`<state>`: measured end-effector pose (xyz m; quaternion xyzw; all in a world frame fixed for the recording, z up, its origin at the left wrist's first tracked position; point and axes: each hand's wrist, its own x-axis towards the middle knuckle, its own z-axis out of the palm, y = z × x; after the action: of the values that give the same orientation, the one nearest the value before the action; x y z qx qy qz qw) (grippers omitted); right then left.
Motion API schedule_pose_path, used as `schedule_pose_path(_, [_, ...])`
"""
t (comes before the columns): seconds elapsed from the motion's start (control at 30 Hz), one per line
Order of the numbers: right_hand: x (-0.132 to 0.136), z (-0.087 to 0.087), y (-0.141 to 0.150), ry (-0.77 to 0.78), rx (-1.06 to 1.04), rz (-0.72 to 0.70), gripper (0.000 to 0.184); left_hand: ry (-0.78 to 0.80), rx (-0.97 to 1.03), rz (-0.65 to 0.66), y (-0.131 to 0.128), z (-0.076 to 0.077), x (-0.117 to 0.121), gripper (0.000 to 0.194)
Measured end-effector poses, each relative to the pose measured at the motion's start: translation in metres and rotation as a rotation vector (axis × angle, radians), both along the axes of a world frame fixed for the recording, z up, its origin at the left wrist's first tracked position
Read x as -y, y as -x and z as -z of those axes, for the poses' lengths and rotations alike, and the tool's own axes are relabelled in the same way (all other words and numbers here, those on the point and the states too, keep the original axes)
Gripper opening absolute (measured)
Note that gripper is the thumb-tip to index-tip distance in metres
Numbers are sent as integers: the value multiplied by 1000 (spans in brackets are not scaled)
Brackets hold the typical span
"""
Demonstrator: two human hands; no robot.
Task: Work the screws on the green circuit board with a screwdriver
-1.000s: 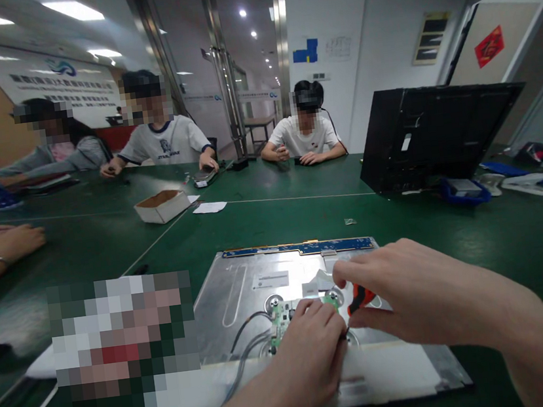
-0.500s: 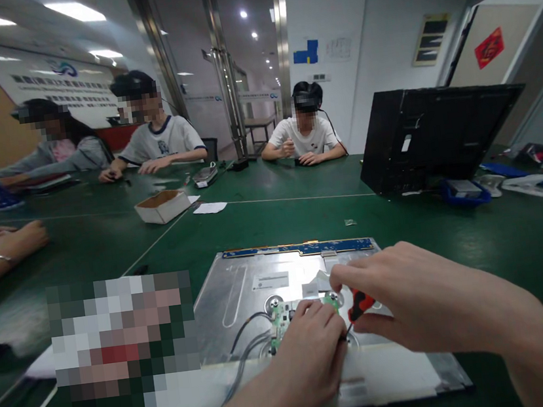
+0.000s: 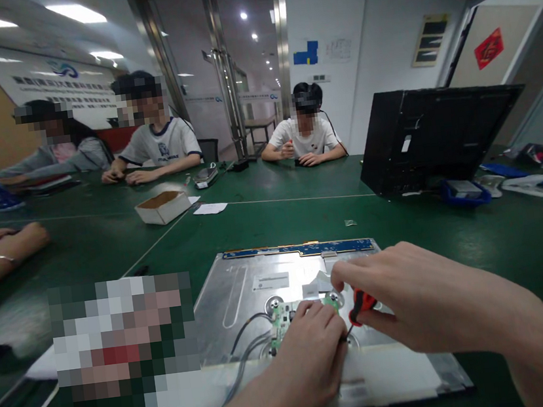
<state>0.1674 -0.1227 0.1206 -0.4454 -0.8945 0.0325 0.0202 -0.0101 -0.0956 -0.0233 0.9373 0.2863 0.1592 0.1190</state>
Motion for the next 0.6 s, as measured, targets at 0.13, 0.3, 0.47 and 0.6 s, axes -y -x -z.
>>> schedule_pose_path(0.13, [0, -1, 1, 12, 6, 16, 10, 0, 5, -5, 0, 0, 1, 8])
schedule_pose_path(0.3, [-4, 0, 1, -30, 48, 57, 11, 23, 39, -10, 1, 0, 1, 10])
schedule_pose_path(0.47, [-4, 1, 0, -37, 51, 52, 6, 20, 22, -5, 1, 1, 0, 8])
schedule_pose_path(0.6, [0, -1, -1, 6, 2, 18, 14, 12, 2, -1, 1, -1, 1, 8])
